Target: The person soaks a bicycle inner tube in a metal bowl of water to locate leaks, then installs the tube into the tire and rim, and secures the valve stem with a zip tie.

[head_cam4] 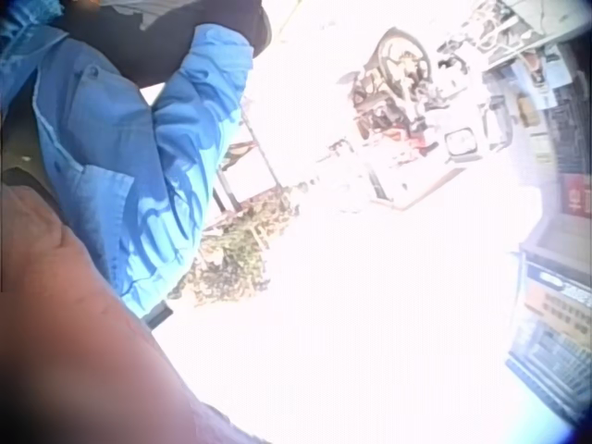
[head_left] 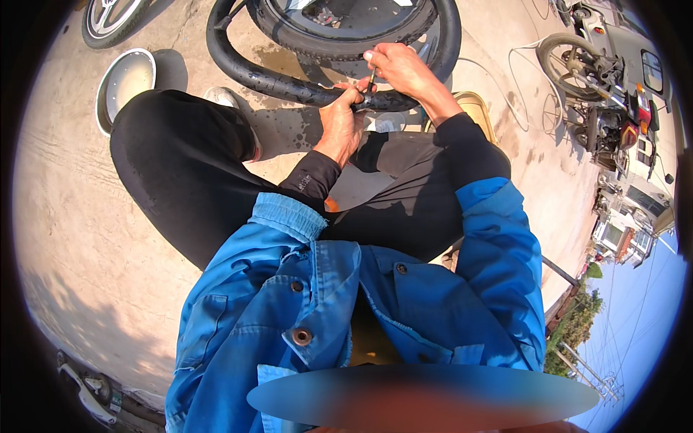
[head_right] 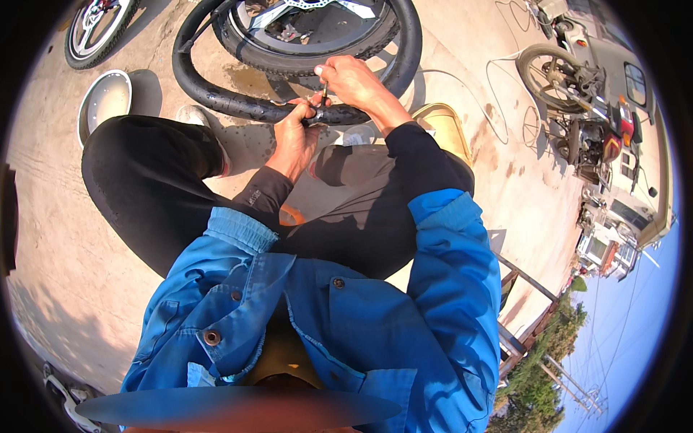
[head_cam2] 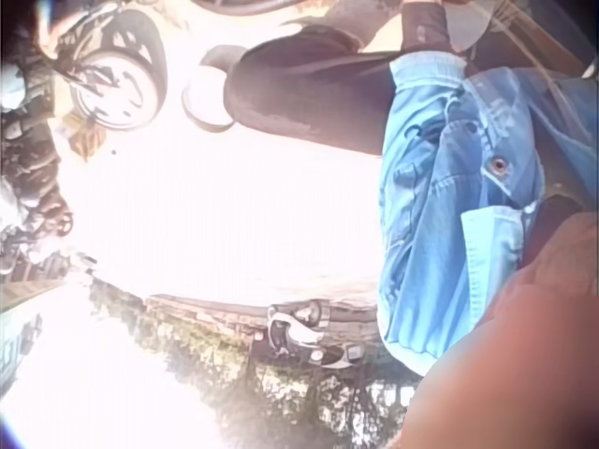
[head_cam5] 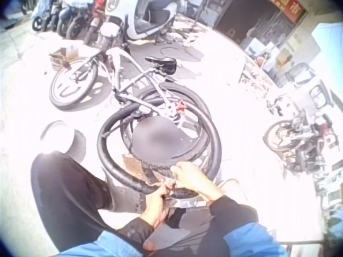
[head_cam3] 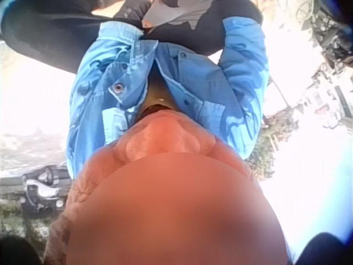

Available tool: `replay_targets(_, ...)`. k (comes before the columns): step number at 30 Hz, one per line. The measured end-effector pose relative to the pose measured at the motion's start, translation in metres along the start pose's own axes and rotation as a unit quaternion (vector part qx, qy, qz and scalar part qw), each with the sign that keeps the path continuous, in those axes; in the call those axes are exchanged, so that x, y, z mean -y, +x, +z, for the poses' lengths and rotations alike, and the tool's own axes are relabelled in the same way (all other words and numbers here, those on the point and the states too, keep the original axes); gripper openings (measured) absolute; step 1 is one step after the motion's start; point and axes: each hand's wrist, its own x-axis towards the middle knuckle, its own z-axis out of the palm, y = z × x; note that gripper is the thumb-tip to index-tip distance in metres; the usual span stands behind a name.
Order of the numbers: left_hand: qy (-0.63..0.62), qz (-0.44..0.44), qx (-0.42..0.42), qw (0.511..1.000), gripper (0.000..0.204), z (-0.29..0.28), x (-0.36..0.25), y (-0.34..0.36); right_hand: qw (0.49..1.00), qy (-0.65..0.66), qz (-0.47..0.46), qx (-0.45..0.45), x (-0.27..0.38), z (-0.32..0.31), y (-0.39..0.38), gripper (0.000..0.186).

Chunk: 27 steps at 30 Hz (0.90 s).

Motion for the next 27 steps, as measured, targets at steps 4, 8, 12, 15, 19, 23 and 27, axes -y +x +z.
replay_targets(4, -0.008, -0.004, -0.002, 1.000, 0.013, 0.003, -0.001, -0.001, 0.999, 0.051, 0.014, 0.002, 0.005, -0.001, -0.005, 0.041)
replay_targets(8, -0.025, 0.006, -0.006, 1.000, 0.019, 0.006, -0.002, -0.002, 0.998, 0.057, 0.012, -0.002, 0.007, -0.001, -0.007, 0.041)
replay_targets(12, -0.034, -0.007, -0.001, 0.999, 0.022, 0.007, -0.005, -0.001, 1.000, 0.026, 0.016, 0.003, 0.005, 0.000, -0.006, 0.042)
replay_targets(15, -0.036, -0.005, -0.006, 0.999, 0.022, 0.008, -0.005, -0.002, 0.999, 0.044, 0.009, 0.000, 0.003, 0.001, -0.005, 0.043)
replay_targets(19, -0.027, 0.011, -0.009, 1.000, 0.022, 0.009, -0.004, -0.004, 0.999, 0.042, -0.017, -0.020, -0.001, 0.004, -0.004, 0.042)
replay_targets(23, -0.023, 0.008, -0.010, 1.000, 0.021, 0.010, -0.005, -0.003, 0.999, 0.021, -0.021, -0.021, -0.004, 0.005, -0.003, 0.042)
replay_targets(27, -0.016, 0.004, -0.013, 1.000, 0.021, 0.009, -0.004, -0.002, 0.999, 0.015, -0.025, -0.022, -0.004, 0.005, -0.003, 0.042)
